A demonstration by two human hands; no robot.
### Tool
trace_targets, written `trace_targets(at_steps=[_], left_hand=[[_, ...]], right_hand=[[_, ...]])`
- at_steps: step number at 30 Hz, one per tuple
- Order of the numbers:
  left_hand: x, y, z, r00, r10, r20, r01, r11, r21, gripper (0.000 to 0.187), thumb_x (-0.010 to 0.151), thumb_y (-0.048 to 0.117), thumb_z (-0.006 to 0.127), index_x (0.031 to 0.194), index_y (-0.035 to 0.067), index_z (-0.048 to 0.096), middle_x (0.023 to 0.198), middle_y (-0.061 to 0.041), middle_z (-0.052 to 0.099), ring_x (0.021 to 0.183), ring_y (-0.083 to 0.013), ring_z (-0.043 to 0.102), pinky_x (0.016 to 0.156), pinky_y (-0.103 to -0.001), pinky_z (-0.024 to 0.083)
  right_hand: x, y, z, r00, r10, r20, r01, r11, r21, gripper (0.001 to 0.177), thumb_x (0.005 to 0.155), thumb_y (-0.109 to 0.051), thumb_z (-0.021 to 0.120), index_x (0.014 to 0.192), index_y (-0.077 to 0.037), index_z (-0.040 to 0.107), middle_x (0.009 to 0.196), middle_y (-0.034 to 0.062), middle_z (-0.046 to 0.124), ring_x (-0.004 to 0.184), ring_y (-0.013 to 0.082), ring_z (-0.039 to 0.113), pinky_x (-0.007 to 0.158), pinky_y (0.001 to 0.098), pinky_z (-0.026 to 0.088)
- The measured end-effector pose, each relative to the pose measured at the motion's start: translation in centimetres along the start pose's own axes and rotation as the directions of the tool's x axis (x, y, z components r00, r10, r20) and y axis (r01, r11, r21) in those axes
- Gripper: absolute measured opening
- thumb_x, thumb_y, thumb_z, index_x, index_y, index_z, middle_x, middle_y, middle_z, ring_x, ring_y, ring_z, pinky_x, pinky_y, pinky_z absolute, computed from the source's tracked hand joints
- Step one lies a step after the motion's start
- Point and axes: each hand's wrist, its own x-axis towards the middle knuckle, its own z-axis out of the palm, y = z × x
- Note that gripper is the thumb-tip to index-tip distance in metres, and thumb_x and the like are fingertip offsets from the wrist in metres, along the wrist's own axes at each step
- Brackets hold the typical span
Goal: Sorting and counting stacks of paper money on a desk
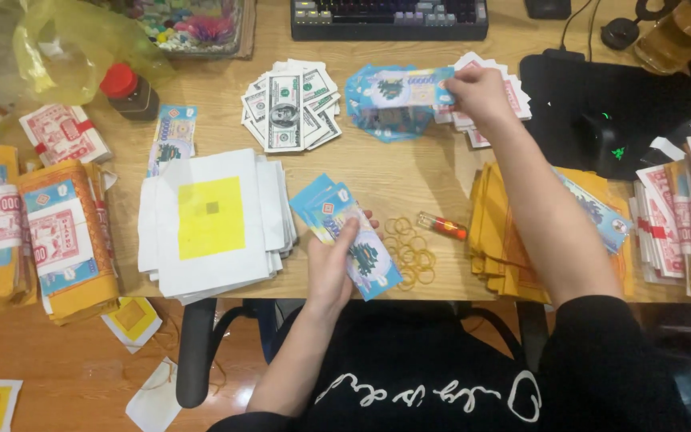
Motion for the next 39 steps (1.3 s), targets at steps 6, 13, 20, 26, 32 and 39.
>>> trace_targets(at_steps=[6,13,20,26,32,39], left_hand=[[0.6,-0.2,-0.3,0.995,-0.093,0.043,0.098,0.987,-0.124,0.031,0.081,0.006,0.071,0.108,-0.004,0.059,0.089,-0.021,0.068,0.082,-0.0308,0.069,0.073,-0.045,0.060],[1.4,-1.1,-1.1,0.989,0.002,0.145,0.020,0.989,-0.147,0.029,0.080,-0.003,0.072,0.106,-0.004,0.058,0.085,-0.017,0.065,0.075,-0.0264,0.065,0.074,-0.041,0.058],[1.6,-3.4,-2.8,0.978,-0.021,0.208,0.027,0.999,-0.023,0.032,0.083,0.000,0.072,0.110,0.000,0.055,0.088,-0.010,0.066,0.082,-0.0203,0.068,0.077,-0.037,0.061],[-1.1,-1.5,-0.2,0.946,-0.149,0.287,0.174,0.983,-0.064,0.022,0.090,0.010,0.066,0.108,0.002,0.058,0.092,-0.012,0.070,0.090,-0.0224,0.069,0.084,-0.042,0.058],[-1.3,-2.9,0.1,0.942,-0.196,0.273,0.223,0.972,-0.072,0.026,0.096,0.017,0.060,0.112,-0.003,0.057,0.106,-0.019,0.070,0.094,-0.0244,0.070,0.083,-0.041,0.058],[-1.7,-2.6,0.7,0.972,-0.117,0.205,0.134,0.988,-0.072,0.026,0.086,0.009,0.070,0.103,-0.008,0.062,0.095,-0.020,0.072,0.088,-0.0256,0.072,0.079,-0.041,0.061]], right_hand=[[0.9,-1.0,2.6,0.998,0.041,0.048,-0.029,0.973,-0.230,0.018,0.092,-0.010,0.068,0.074,-0.006,0.067,0.062,0.0023,0.057,0.050,0.0132,0.053,0.049,0.0268,0.044],[-2.1,-3.3,0.8,0.879,-0.476,0.035,0.385,0.664,-0.641,0.040,0.100,-0.027,0.058,0.112,0.010,0.067,0.104,0.0245,0.068,0.100,0.0377,0.060,0.081,0.0484,0.044],[-21.7,-5.1,2.9,0.742,-0.463,0.485,0.552,0.832,-0.050,0.034,0.081,-0.012,0.073,0.113,-0.001,0.067,0.096,0.0184,0.069,0.083,0.0315,0.068,0.068,0.0367,0.056],[-25.9,-1.8,3.5,0.710,-0.560,0.426,0.645,0.760,-0.076,0.060,0.072,-0.014,0.084,0.124,0.001,0.059,0.111,0.0186,0.062,0.092,0.0345,0.066,0.071,0.0397,0.058],[-25.8,-1.0,2.3,0.944,-0.276,0.183,0.293,0.953,-0.074,0.029,0.076,-0.018,0.082,0.101,-0.007,0.074,0.086,0.0093,0.075,0.080,0.0174,0.069,0.065,0.0338,0.055],[-25.9,-0.4,-0.7,0.982,-0.170,-0.085,0.185,0.956,0.228,0.015,0.086,-0.006,0.076,0.100,-0.004,0.073,0.088,0.0118,0.074,0.079,0.0147,0.065,0.075,0.0318,0.056]])
